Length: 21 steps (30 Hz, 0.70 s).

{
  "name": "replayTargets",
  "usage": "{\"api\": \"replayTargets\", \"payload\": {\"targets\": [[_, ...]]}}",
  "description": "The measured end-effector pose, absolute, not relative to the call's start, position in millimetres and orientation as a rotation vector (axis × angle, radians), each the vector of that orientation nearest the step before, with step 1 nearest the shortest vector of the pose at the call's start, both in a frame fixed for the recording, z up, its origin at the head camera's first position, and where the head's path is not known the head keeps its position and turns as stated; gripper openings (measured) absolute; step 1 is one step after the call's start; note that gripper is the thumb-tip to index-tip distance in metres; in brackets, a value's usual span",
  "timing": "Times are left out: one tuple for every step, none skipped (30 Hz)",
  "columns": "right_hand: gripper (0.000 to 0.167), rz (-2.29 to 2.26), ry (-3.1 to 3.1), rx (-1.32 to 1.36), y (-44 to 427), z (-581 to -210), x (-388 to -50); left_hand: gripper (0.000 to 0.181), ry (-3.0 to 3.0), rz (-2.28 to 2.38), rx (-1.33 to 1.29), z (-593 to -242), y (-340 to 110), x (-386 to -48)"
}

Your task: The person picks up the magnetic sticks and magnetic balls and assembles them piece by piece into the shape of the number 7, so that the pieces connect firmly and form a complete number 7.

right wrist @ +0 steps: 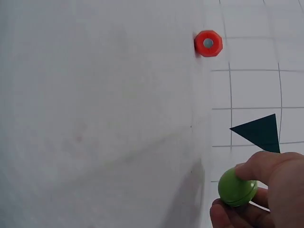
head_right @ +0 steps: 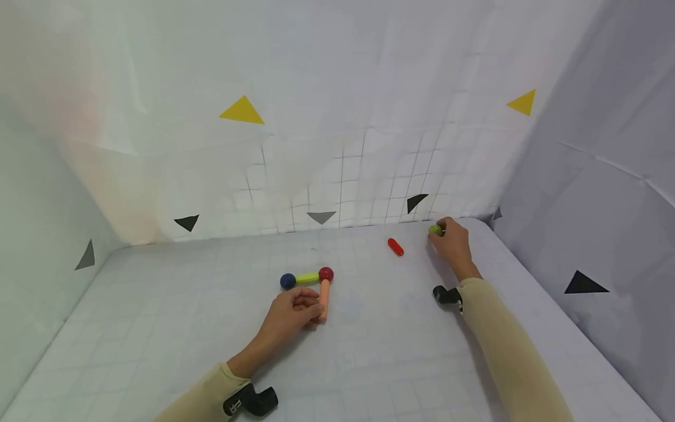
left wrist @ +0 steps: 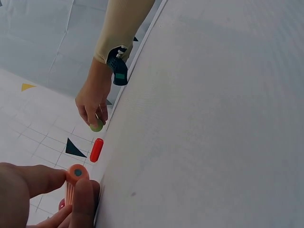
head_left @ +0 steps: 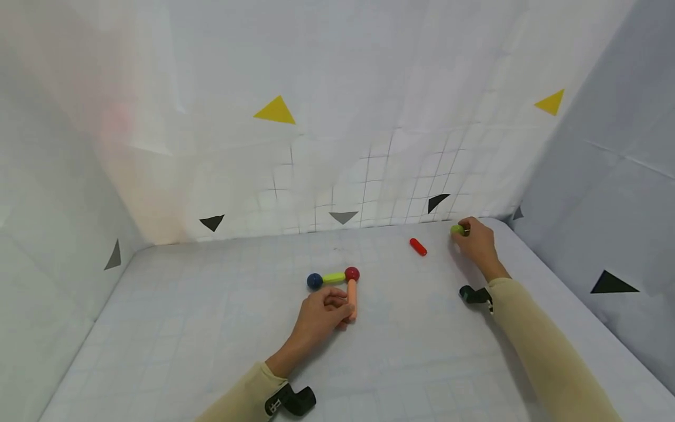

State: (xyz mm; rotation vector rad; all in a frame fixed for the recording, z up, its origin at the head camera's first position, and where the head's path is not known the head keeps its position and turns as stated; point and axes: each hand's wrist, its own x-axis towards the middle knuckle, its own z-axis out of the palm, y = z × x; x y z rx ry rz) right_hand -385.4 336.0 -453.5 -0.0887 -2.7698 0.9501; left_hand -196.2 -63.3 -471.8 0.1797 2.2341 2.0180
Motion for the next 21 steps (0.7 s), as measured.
{"api": "replayTargets", "payload": {"targets": [[0.044, 0.962, -2.758, -0.091, 335, -453, -384, 0.030, 2.234, 2.016, 0.181, -472, -63, -196], [0.044, 0.963, -2.746, -0.088, 334, -453, -382, 0.030, 2.233, 2.014, 0.183, -472, -63, -196], [0.044, 0.965, -2.734, -0.081, 333, -453, -380, 0.030, 2.233, 2.013, 0.185, -472, -63, -196], [0.045, 0.971, -2.720, -0.074, 331, -452, -378, 0.030, 2.233, 2.012, 0.186, -472, -63, -196], [0.044, 0.972, -2.707, -0.066, 330, -451, -376, 0.030, 2.234, 2.011, 0.186, -472, -62, -196], [0.044, 0.975, -2.694, -0.057, 328, -450, -374, 0.030, 2.235, 2.010, 0.185, -472, -62, -196], [0.044, 0.979, -2.682, -0.047, 326, -450, -372, 0.030, 2.238, 2.009, 0.182, -472, -62, -196], [0.043, 0.982, -2.670, -0.035, 324, -449, -371, 0.030, 2.241, 2.008, 0.179, -472, -62, -196], [0.043, 0.987, -2.661, -0.025, 323, -448, -369, 0.030, 2.244, 2.008, 0.176, -472, -62, -196], [0.043, 0.990, -2.652, -0.016, 321, -448, -368, 0.030, 2.246, 2.008, 0.174, -472, -62, -196], [0.043, 0.992, -2.643, -0.007, 319, -448, -366, 0.030, 2.247, 2.010, 0.172, -472, -62, -196], [0.042, 0.998, -2.636, -0.001, 317, -448, -364, 0.030, 2.246, 2.010, 0.169, -472, -62, -196], [0.042, 1.004, -2.629, 0.003, 316, -448, -363, 0.030, 2.247, 2.009, 0.169, -472, -62, -196], [0.041, 1.008, -2.624, 0.004, 314, -448, -361, 0.030, 2.246, 2.009, 0.168, -472, -63, -196], [0.041, 1.012, -2.618, 0.005, 313, -447, -359, 0.029, 2.244, 2.009, 0.168, -472, -63, -196], [0.041, 1.018, -2.610, 0.005, 311, -447, -356, 0.029, 2.242, 2.009, 0.167, -472, -63, -196], [0.040, 1.023, -2.603, 0.005, 309, -447, -354, 0.029, 2.240, 2.011, 0.168, -472, -63, -196], [0.039, 1.024, -2.599, 0.006, 307, -446, -352, 0.029, 2.240, 2.012, 0.171, -472, -63, -196], [0.039, 1.022, -2.595, 0.011, 304, -446, -349, 0.029, 2.237, 2.015, 0.174, -472, -63, -195], [0.039, 1.026, -2.589, 0.018, 302, -446, -347, 0.029, 2.234, 2.018, 0.176, -472, -63, -195], [0.039, 1.031, -2.583, 0.028, 299, -445, -344, 0.029, 2.232, 2.021, 0.179, -472, -64, -195]]}}
